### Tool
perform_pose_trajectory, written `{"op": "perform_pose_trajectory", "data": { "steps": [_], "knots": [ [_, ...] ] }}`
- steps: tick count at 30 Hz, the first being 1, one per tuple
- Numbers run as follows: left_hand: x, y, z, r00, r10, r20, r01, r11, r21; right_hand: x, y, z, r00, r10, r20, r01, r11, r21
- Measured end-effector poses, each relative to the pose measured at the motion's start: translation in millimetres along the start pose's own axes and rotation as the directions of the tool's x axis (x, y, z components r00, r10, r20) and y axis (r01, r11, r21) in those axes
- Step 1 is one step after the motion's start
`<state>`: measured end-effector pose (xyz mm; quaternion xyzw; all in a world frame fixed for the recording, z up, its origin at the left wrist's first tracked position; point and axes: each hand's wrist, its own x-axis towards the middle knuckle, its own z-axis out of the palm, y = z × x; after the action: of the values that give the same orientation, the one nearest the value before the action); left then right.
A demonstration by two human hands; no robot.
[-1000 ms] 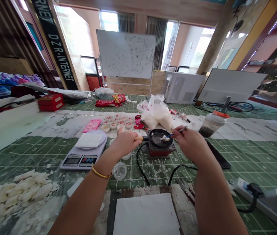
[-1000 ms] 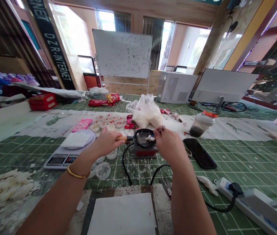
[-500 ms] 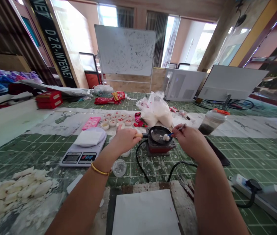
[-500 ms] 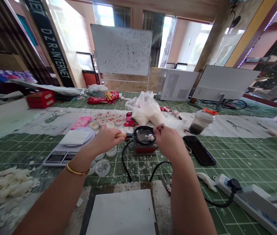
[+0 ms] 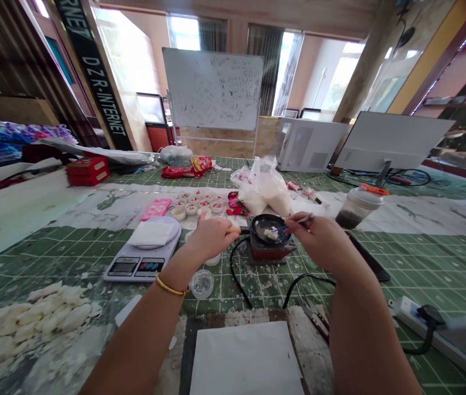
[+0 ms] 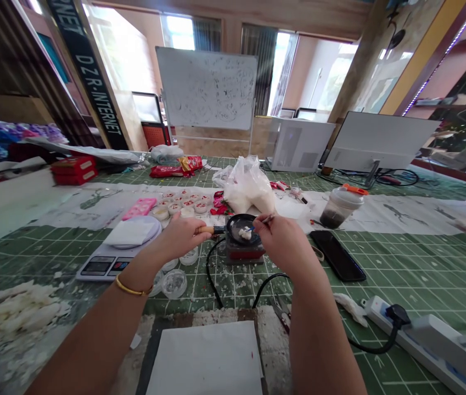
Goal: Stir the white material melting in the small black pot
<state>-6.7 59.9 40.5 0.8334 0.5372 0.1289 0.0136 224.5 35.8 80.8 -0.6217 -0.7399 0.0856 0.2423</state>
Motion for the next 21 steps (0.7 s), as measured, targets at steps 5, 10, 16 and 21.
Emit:
{"op": "perform_pose_trajectory", "data": {
  "steps": [5, 10, 16, 21],
  "knots": [
    [-0.3, -0.4, 0.5, 1.000, 0.011, -0.019, -0.011, 1.000, 0.012, -1.2, -2.0, -0.2, 0.999, 0.006, -0.044, -0.006, 1.000, 0.003],
    [-0.3, -0.1, -0.4, 1.000, -0.007, 0.008, 0.007, 1.000, 0.006, -0.4, -2.9, 0.4, 1.000, 0.016, -0.004, -0.016, 0.998, -0.067],
    [0.5, -1.2, 2.2, 1.000, 0.010, -0.022, -0.010, 1.000, 0.021, 2.2, -0.4, 1.8, 0.997, 0.037, -0.062, -0.038, 0.999, -0.006],
    [0.6, -1.5, 1.9, 1.000, 0.009, -0.015, -0.009, 1.000, 0.009, 2.6, 0.6, 0.0, 0.998, 0.053, -0.015, -0.054, 0.996, -0.076]
  ]
}}
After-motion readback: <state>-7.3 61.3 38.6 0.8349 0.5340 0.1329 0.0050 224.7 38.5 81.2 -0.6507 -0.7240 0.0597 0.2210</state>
